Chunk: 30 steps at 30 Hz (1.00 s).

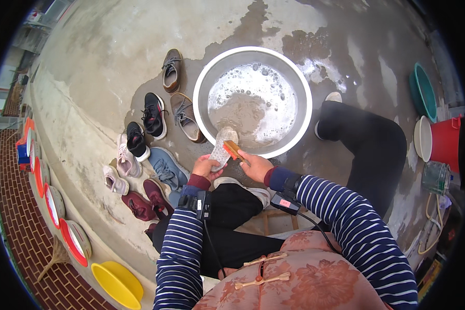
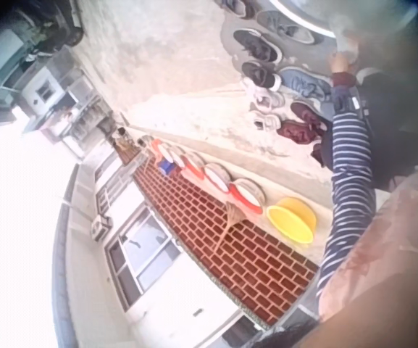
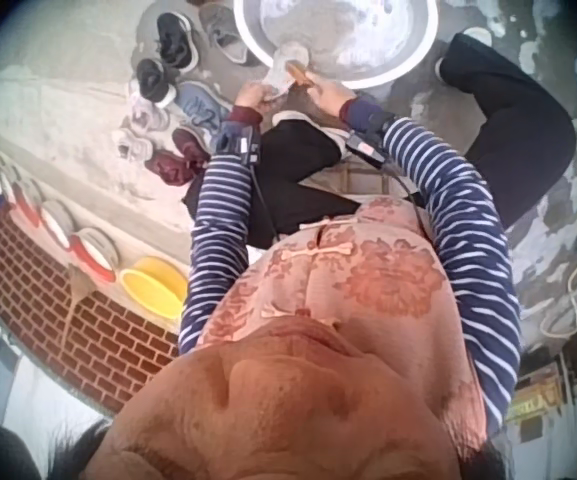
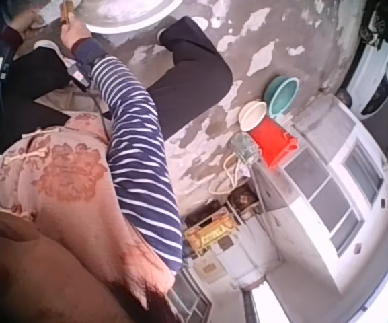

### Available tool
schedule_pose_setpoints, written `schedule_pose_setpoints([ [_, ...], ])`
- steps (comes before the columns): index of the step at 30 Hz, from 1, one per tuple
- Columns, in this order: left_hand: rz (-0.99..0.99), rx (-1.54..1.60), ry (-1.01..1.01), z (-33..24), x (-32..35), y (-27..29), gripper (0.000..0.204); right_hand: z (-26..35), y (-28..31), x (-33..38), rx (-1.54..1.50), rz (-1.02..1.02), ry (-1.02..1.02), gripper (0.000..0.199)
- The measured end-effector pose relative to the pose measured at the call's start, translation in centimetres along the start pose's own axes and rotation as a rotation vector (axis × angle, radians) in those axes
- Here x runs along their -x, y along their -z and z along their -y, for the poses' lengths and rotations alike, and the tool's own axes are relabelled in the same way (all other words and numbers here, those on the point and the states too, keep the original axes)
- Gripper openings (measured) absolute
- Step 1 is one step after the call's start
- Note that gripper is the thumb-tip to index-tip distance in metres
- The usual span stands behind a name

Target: The person scrubs several shoes and insoles in a basin of soapy water using a brush. They dip the brush into the water, scrub the shoe surfaces and insoles, and place cleaned items aside on the floor.

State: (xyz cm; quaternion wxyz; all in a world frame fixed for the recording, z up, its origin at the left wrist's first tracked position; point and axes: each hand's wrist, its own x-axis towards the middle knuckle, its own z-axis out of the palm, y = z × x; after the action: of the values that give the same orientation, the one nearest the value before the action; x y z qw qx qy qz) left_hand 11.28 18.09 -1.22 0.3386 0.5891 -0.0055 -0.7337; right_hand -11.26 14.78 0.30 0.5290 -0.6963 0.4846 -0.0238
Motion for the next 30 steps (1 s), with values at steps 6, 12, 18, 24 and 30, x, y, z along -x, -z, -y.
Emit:
schedule_pose_setpoints([
  [6,-0.223,0.116,-0.226,0.3,-0.1,0.3,0.028,2.5,-1.1,0.1,0.003,-0.087,0.088,0.05],
  [12,-0.008,0.288,-0.263,1.0,-0.8,0.0,0.039,5.6,-3.2,3.6,-0.073,-0.062,0.139,0.053],
  [18,0.175,0.445,-0.288,0.9,-1.1,0.5,0.037,7.0,-1.6,3.0,-0.066,0.036,0.089,0.054],
  [24,0.22,0.536,-0.192,0.9,-0.8,-0.7,0.048,5.9,-1.2,1.0,-0.061,-0.026,0.149,0.054],
  [30,0.383,0.489,-0.181,0.8,-0.6,-0.5,0.048,6.6,-1.0,1.6,-0.121,-0.302,0.169,0.056],
])
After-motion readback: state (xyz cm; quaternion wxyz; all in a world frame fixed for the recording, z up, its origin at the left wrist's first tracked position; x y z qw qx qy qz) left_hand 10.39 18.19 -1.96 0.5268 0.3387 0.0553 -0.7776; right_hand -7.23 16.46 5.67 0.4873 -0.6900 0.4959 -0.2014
